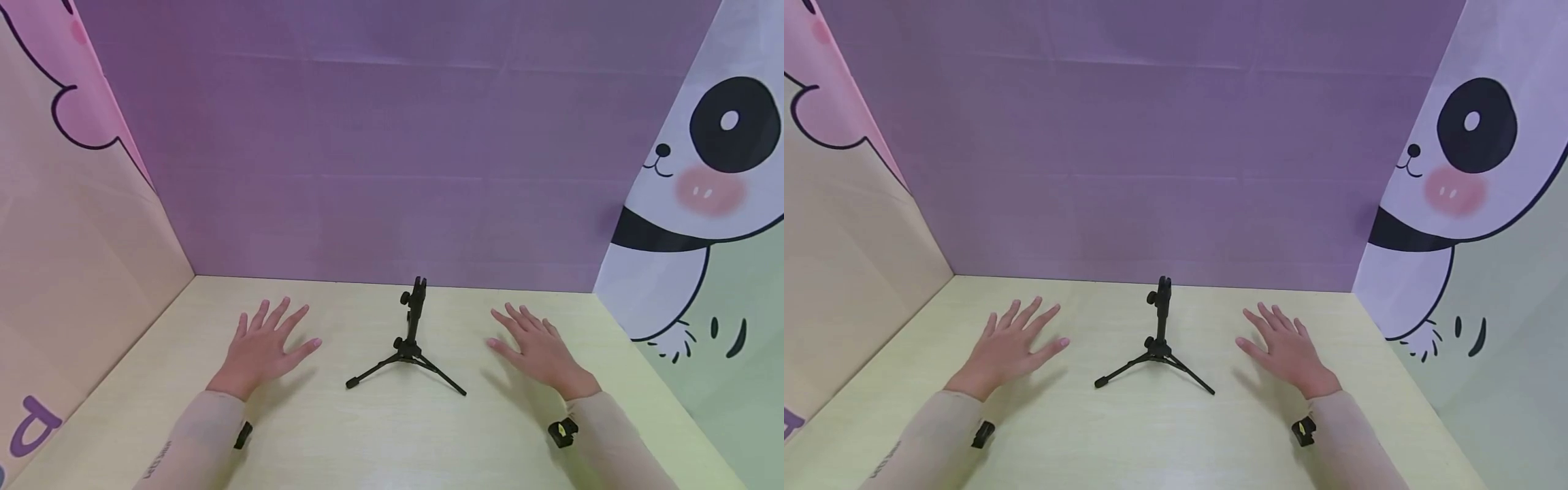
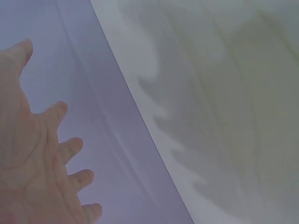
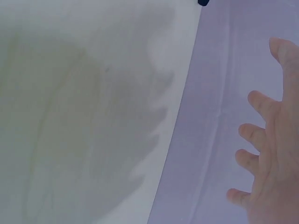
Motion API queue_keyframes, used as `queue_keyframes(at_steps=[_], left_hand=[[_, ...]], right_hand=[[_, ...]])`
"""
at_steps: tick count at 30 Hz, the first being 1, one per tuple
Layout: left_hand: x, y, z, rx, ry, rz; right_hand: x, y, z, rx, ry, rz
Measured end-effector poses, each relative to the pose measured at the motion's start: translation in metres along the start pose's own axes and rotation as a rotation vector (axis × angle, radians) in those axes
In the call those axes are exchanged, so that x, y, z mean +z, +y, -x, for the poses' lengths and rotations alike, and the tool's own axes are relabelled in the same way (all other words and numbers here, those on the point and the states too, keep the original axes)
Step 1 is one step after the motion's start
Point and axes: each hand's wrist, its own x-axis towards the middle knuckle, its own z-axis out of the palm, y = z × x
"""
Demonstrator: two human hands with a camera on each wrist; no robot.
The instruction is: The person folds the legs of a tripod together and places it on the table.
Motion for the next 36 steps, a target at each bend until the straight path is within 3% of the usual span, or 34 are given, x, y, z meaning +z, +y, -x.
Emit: queue_keyframes(at_steps=[11, 19, 29, 36], left_hand=[[0.015, 0.021, -0.008, 0.074, 0.023, -0.009], [0.017, 0.043, -0.012, 0.139, 0.055, 0.014], [0.028, 0.067, -0.019, 0.198, -0.042, 0.122], [0.033, 0.087, -0.026, 0.181, -0.083, 0.220]], right_hand=[[-0.006, -0.021, -0.012, -0.056, 0.010, -0.046], [-0.010, -0.034, -0.020, -0.090, 0.013, -0.063], [-0.015, -0.053, -0.035, -0.163, 0.012, -0.180], [-0.020, -0.067, -0.047, -0.184, 0.008, -0.276]])
